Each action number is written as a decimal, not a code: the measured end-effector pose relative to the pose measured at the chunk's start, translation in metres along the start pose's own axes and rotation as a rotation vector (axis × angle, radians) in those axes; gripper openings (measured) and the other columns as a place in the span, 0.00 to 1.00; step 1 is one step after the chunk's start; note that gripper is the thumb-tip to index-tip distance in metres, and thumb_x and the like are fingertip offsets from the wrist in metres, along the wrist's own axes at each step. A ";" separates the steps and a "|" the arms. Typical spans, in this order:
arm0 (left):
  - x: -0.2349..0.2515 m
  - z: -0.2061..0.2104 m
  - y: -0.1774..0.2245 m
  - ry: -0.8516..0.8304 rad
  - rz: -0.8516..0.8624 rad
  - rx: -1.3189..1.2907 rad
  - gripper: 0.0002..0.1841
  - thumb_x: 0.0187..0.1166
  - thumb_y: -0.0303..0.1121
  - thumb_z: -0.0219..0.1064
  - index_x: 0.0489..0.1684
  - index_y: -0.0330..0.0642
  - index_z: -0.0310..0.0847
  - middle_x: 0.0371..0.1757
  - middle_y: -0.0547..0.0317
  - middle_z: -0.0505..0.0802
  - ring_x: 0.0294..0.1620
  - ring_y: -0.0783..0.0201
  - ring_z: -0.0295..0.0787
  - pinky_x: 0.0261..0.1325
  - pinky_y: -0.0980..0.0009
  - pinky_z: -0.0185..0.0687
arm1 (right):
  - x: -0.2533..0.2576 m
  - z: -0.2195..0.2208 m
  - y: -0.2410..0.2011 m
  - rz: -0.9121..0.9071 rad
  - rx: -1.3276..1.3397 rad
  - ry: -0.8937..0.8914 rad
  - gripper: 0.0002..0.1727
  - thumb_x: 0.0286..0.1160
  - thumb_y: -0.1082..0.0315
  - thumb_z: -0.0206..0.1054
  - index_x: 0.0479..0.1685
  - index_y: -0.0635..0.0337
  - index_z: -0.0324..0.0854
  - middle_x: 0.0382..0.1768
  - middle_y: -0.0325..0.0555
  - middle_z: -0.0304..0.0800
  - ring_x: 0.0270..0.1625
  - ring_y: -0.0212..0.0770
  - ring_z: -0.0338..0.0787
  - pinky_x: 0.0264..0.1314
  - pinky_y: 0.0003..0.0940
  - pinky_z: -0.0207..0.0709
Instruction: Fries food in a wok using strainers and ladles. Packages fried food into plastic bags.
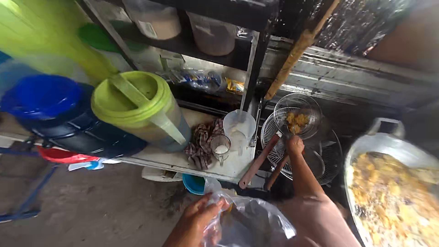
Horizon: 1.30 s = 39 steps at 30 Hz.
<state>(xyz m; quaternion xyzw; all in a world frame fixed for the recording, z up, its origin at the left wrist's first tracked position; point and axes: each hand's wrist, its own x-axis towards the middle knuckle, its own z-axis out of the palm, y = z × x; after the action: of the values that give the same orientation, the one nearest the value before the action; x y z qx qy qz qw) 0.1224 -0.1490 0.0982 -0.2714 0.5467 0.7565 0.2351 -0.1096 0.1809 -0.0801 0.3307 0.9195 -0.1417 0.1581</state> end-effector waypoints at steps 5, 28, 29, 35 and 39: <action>0.032 0.018 0.029 -0.144 -0.005 -0.045 0.14 0.88 0.25 0.49 0.43 0.43 0.83 0.27 0.68 0.88 0.15 0.80 0.74 0.17 0.83 0.74 | 0.020 0.005 -0.009 0.036 -0.061 -0.007 0.26 0.86 0.61 0.57 0.77 0.69 0.73 0.76 0.64 0.78 0.77 0.59 0.81 0.73 0.58 0.76; 0.118 0.089 0.050 -0.063 -0.053 0.229 0.20 0.94 0.42 0.53 0.50 0.34 0.84 0.29 0.56 0.81 0.22 0.66 0.77 0.28 0.70 0.81 | -0.202 -0.168 0.169 -0.556 0.738 -0.274 0.18 0.79 0.58 0.63 0.62 0.56 0.82 0.23 0.20 0.84 0.16 0.17 0.75 0.16 0.16 0.72; 0.119 0.090 0.050 -0.068 -0.049 0.242 0.19 0.94 0.43 0.53 0.49 0.35 0.83 0.30 0.55 0.82 0.23 0.66 0.78 0.28 0.70 0.81 | -0.218 -0.181 0.176 -0.588 0.676 -0.325 0.19 0.81 0.57 0.64 0.62 0.58 0.82 0.25 0.20 0.85 0.18 0.17 0.76 0.19 0.16 0.73; 0.117 0.091 0.050 -0.106 -0.016 0.323 0.21 0.95 0.45 0.51 0.49 0.36 0.81 0.25 0.58 0.76 0.19 0.67 0.74 0.24 0.71 0.79 | -0.253 -0.203 0.146 -0.774 0.057 -0.384 0.19 0.80 0.64 0.64 0.60 0.71 0.85 0.28 0.54 0.89 0.24 0.42 0.84 0.28 0.44 0.79; 0.115 0.091 0.052 -0.115 -0.018 0.326 0.20 0.94 0.45 0.51 0.55 0.36 0.83 0.33 0.53 0.85 0.22 0.66 0.81 0.24 0.71 0.81 | -0.234 -0.172 0.131 -0.897 -0.012 -0.237 0.22 0.73 0.52 0.63 0.56 0.57 0.90 0.26 0.43 0.90 0.24 0.40 0.88 0.26 0.45 0.82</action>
<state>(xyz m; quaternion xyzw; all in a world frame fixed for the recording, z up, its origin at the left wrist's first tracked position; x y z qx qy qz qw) -0.0102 -0.0709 0.0810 -0.1909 0.6453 0.6700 0.3136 0.1136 0.2091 0.1458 -0.1194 0.9481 -0.2276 0.1871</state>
